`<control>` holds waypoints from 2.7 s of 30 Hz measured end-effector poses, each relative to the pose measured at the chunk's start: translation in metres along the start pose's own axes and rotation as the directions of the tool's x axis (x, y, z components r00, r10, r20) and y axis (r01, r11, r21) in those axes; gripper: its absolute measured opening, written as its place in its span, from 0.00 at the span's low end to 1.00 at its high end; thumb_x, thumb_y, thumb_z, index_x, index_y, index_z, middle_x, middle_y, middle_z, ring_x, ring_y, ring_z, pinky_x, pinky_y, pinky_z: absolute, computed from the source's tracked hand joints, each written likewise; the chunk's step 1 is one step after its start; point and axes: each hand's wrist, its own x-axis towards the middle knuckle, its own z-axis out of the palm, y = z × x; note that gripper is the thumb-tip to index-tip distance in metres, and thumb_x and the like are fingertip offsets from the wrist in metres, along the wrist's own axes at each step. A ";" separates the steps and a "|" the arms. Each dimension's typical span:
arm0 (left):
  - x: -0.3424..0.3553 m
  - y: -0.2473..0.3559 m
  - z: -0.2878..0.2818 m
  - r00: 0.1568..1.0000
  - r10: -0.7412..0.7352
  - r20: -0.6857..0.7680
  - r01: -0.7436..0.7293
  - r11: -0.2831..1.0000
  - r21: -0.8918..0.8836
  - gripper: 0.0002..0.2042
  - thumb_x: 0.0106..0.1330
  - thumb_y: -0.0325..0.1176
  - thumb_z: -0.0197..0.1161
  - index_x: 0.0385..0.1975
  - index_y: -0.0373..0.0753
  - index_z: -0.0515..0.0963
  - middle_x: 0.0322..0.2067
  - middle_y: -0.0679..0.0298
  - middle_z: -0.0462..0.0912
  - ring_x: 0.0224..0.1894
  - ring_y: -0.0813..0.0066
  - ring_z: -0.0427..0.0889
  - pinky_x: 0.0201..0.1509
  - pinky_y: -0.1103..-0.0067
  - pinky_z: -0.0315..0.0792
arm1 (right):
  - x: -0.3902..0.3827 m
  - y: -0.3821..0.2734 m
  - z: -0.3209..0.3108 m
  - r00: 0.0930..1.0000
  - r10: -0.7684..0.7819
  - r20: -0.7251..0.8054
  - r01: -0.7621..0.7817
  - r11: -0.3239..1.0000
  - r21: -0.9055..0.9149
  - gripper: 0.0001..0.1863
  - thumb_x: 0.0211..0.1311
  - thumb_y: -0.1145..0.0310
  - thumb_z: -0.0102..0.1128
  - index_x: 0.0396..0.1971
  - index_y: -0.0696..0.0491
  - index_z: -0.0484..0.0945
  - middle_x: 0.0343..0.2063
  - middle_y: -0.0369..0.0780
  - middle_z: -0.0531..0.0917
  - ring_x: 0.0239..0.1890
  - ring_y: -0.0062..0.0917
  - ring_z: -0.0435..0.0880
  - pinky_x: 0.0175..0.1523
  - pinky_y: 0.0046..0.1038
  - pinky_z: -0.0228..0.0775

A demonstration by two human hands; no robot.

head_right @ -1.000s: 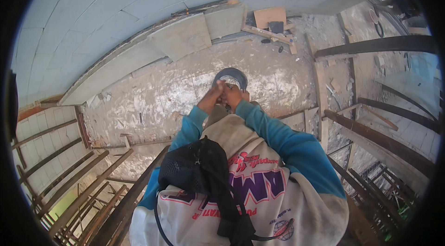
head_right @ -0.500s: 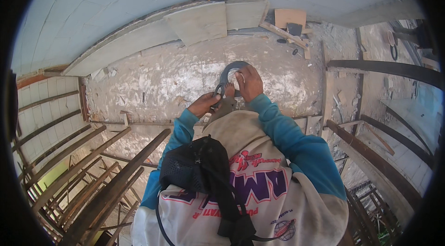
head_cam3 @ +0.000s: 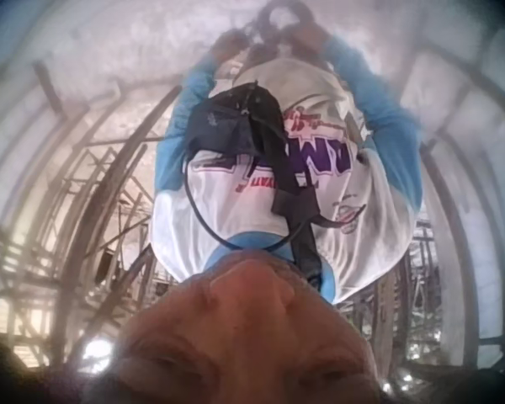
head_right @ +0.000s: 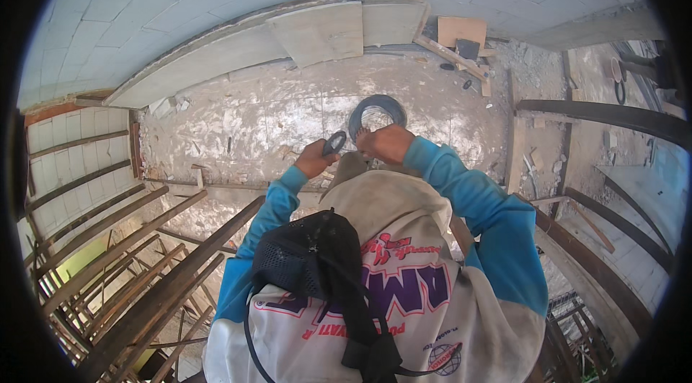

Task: The person uncoils wire from a larger bundle and wraps it into smaller loops by hand, then uses a pair of pliers to cut the wire.

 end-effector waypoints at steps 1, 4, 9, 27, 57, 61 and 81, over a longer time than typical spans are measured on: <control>0.004 0.004 0.007 1.000 -0.003 -0.005 0.004 0.988 0.152 0.16 0.55 0.41 0.64 0.31 0.33 0.72 0.27 0.56 0.78 0.31 0.63 0.78 0.35 0.70 0.70 | 0.002 0.005 0.005 0.994 -0.113 0.005 0.113 0.991 -0.071 0.10 0.52 0.65 0.54 0.35 0.50 0.77 0.29 0.39 0.78 0.35 0.36 0.79 0.37 0.36 0.72; 0.004 0.040 0.023 0.994 -0.097 0.058 0.070 0.932 0.355 0.18 0.54 0.42 0.63 0.38 0.34 0.73 0.36 0.47 0.78 0.40 0.50 0.77 0.42 0.65 0.70 | 0.017 -0.005 -0.005 0.980 -0.193 0.057 0.201 0.959 -0.202 0.10 0.48 0.65 0.57 0.32 0.52 0.78 0.29 0.40 0.78 0.35 0.37 0.79 0.36 0.37 0.72; -0.003 0.063 0.025 0.933 0.324 0.159 -0.357 0.892 0.277 0.19 0.55 0.36 0.63 0.43 0.34 0.70 0.38 0.47 0.77 0.41 0.49 0.76 0.43 0.65 0.70 | 0.026 0.046 0.007 0.994 -0.068 -0.080 0.093 0.930 0.356 0.10 0.53 0.62 0.58 0.29 0.53 0.80 0.30 0.40 0.82 0.33 0.31 0.81 0.38 0.33 0.71; 0.002 0.055 0.021 0.911 0.304 0.278 -0.408 0.762 0.503 0.13 0.56 0.33 0.60 0.38 0.35 0.69 0.33 0.50 0.77 0.37 0.51 0.78 0.39 0.65 0.72 | 0.021 0.053 0.039 0.997 0.078 0.019 -0.076 0.840 0.538 0.12 0.54 0.61 0.60 0.30 0.55 0.81 0.29 0.41 0.82 0.30 0.28 0.81 0.36 0.30 0.71; 0.008 -0.025 0.024 0.725 0.083 0.683 -0.010 0.994 -0.110 0.20 0.55 0.41 0.66 0.45 0.37 0.75 0.41 0.61 0.79 0.42 0.71 0.77 0.49 0.75 0.69 | 0.043 0.034 0.101 0.981 0.138 0.134 -0.188 0.535 0.824 0.13 0.45 0.66 0.71 0.31 0.55 0.83 0.27 0.35 0.83 0.32 0.18 0.79 0.38 0.22 0.69; -0.001 -0.005 0.038 0.840 0.196 0.506 0.233 0.713 -0.661 0.17 0.59 0.34 0.63 0.46 0.37 0.72 0.37 0.70 0.78 0.37 0.82 0.73 0.41 0.81 0.69 | 0.046 0.048 0.107 0.946 0.305 0.108 -0.234 0.413 0.880 0.13 0.49 0.64 0.69 0.32 0.56 0.82 0.27 0.34 0.83 0.30 0.15 0.76 0.38 0.22 0.68; 0.013 -0.021 0.065 0.971 -0.238 -0.007 0.105 0.456 -0.884 0.08 0.62 0.37 0.61 0.32 0.41 0.71 0.21 0.71 0.72 0.17 0.86 0.66 0.20 0.85 0.62 | 0.065 0.050 0.145 0.845 0.534 -0.005 -0.186 0.303 0.935 0.22 0.64 0.53 0.50 0.37 0.60 0.76 0.29 0.37 0.78 0.34 0.18 0.72 0.41 0.22 0.66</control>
